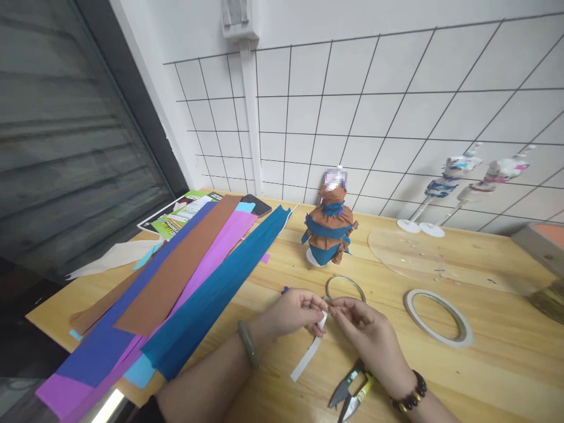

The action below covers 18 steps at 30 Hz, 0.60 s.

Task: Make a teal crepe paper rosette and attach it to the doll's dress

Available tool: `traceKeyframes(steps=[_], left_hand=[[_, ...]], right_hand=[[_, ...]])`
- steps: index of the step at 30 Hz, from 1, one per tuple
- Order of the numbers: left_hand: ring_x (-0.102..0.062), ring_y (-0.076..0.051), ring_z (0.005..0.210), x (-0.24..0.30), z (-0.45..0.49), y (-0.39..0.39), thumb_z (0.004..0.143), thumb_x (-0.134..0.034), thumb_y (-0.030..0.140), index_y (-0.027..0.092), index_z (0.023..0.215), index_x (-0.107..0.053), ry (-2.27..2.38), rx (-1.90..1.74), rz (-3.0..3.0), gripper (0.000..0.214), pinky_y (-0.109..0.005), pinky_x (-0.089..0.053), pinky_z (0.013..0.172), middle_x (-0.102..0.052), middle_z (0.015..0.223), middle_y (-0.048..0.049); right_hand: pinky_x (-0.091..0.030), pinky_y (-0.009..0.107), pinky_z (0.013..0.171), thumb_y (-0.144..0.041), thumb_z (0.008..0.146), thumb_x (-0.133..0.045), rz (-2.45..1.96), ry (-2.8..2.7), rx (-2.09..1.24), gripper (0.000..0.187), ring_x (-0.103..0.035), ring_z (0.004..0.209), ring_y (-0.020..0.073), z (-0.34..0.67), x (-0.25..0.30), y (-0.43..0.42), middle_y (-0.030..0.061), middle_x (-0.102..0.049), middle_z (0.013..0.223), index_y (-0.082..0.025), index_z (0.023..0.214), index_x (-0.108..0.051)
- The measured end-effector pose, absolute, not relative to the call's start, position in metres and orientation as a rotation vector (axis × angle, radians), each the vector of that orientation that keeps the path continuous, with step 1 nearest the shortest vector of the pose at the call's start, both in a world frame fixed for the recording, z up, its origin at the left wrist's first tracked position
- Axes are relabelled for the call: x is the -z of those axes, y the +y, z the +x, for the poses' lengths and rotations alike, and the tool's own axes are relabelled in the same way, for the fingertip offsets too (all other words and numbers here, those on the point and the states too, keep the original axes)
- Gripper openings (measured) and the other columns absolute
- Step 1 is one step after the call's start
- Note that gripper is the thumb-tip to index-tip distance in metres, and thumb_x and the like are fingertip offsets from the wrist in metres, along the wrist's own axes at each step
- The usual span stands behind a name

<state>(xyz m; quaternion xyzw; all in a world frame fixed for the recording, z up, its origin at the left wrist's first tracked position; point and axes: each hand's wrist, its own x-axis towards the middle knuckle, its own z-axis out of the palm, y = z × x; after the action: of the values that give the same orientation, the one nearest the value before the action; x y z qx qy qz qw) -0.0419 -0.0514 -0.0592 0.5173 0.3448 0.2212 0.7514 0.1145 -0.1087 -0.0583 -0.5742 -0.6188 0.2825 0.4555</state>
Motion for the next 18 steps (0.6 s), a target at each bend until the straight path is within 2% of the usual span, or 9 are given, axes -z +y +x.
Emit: traceKeyframes(steps=[6, 12, 16, 18], left_hand=[[-0.057, -0.01, 0.048, 0.054, -0.044, -0.052, 0.065, -0.063, 0.029, 0.01, 0.078, -0.059, 0.74, -0.465, 1.141, 0.023, -0.025, -0.048, 0.053, -0.059, 0.057, -0.0005], [-0.057, -0.01, 0.046, 0.053, -0.047, -0.051, 0.063, -0.061, 0.026, 0.011, 0.079, -0.058, 0.741, -0.434, 1.121, 0.022, -0.024, -0.045, 0.051, -0.059, 0.055, -0.0007], [-0.057, -0.01, 0.048, 0.054, -0.047, -0.05, 0.061, -0.066, 0.027, 0.01, 0.082, -0.058, 0.706, -0.488, 1.088, 0.028, -0.024, -0.046, 0.052, -0.059, 0.056, -0.0006], [-0.057, -0.01, 0.048, 0.056, -0.048, -0.048, 0.061, -0.068, 0.029, 0.01, 0.083, -0.058, 0.678, -0.505, 1.08, 0.031, -0.025, -0.047, 0.053, -0.059, 0.057, -0.0001]], right_hand=[[-0.055, 0.029, 0.064, -0.044, 0.075, -0.06, -1.37, -1.431, -0.887, 0.03, -0.068, 0.068, 0.019, 0.117, 0.057, -0.105, 0.0077, -0.072, 0.073, -0.016, 0.085, -0.062], [-0.054, 0.029, 0.066, -0.043, 0.073, -0.062, -1.402, -1.41, -0.883, 0.028, -0.066, 0.072, 0.0195, 0.127, 0.044, -0.109, 0.0076, -0.07, 0.079, -0.017, 0.084, -0.064], [-0.051, 0.027, 0.062, -0.035, 0.077, -0.06, -1.44, -1.802, -0.931, 0.015, -0.062, 0.068, 0.0174, 0.142, 0.029, -0.123, 0.0033, -0.066, 0.072, -0.021, 0.077, -0.065], [-0.05, 0.027, 0.069, -0.03, 0.074, -0.064, -1.45, -2.029, -1.031, 0.009, -0.062, 0.076, 0.0175, 0.15, 0.026, -0.132, 0.0032, -0.066, 0.082, -0.022, 0.079, -0.065]])
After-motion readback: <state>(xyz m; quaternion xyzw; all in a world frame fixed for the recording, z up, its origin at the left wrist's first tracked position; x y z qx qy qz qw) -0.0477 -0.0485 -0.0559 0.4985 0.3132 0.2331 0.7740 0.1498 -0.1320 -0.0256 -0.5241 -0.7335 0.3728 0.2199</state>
